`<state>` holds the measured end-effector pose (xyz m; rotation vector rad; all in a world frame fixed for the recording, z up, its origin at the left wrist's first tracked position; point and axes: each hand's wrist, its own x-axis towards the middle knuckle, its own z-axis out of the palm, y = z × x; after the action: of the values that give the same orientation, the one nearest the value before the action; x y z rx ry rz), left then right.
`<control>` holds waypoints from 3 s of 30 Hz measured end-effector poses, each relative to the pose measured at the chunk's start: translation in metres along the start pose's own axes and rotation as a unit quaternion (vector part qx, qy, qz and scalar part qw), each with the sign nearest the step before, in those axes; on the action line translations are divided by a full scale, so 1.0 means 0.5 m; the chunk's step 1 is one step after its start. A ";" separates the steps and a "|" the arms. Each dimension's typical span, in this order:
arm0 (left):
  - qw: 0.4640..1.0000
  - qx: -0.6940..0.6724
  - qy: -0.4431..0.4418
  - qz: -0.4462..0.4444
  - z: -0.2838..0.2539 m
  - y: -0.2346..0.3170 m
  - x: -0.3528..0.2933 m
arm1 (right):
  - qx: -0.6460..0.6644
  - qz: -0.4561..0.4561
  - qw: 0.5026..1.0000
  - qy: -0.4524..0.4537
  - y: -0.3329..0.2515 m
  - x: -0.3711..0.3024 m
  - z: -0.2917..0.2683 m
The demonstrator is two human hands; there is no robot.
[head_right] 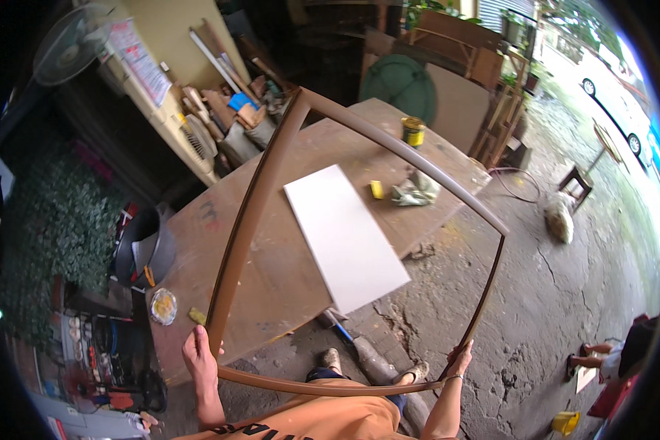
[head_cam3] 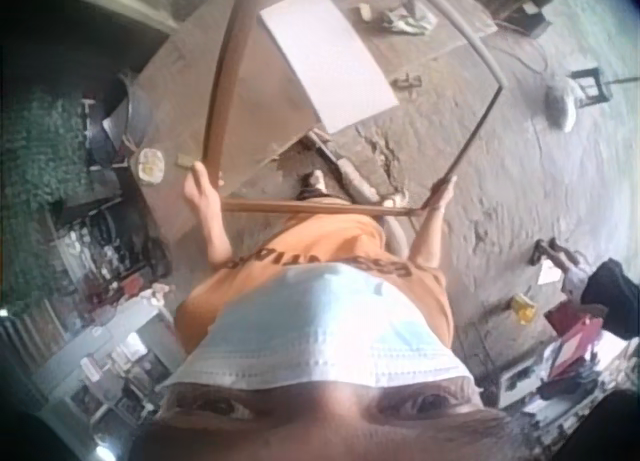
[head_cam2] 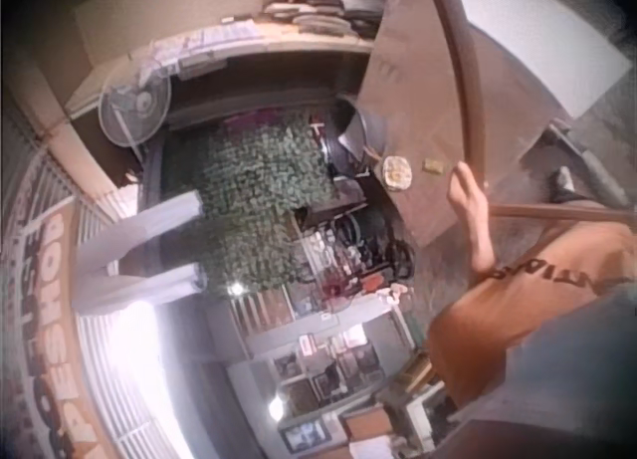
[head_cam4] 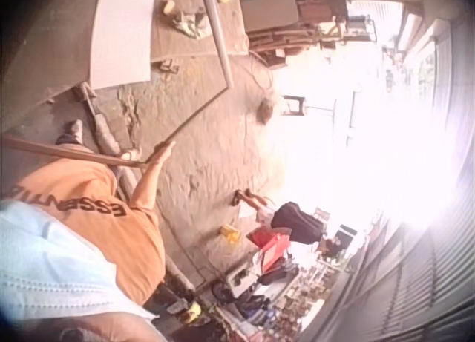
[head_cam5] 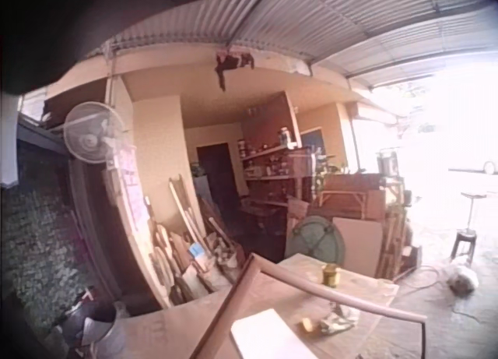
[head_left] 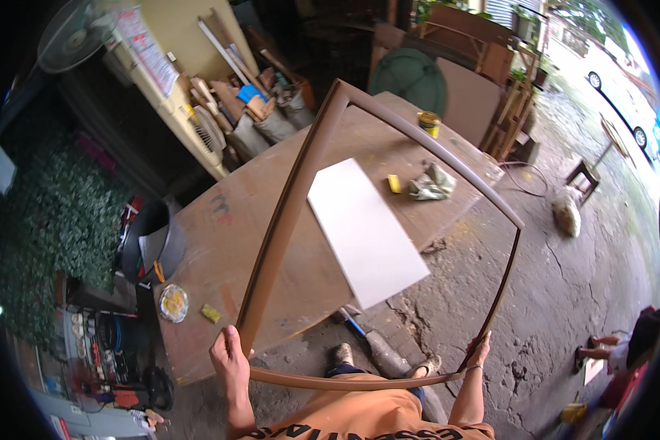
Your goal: The person spray paints a wooden frame using a spray gun connected to a hose. They rotate the frame to coat different sides, place it on a table, and later wipe the surface with a cloth.
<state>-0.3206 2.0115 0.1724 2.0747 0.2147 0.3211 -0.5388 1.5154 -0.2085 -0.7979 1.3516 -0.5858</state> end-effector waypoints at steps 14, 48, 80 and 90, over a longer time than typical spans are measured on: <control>0.968 0.041 -0.195 0.154 0.481 0.349 -0.293 | 0.081 0.068 0.986 0.130 -0.146 0.222 -0.534; 0.849 -0.248 -0.460 0.084 2.171 0.983 -0.456 | 0.167 -0.257 0.910 0.280 -1.332 1.039 -0.845; 0.902 -0.191 -0.345 -0.173 3.586 1.818 -1.088 | -0.220 -0.274 0.929 0.113 -3.088 2.742 -1.004; 0.940 -0.122 -0.260 -0.184 3.897 1.969 -1.254 | -0.233 -0.211 0.949 0.014 -3.246 3.326 -0.995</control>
<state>-0.2840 -0.2536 0.0060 1.7549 0.2210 -0.4083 -0.6618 -0.8467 0.0220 -1.4945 1.3701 -0.6140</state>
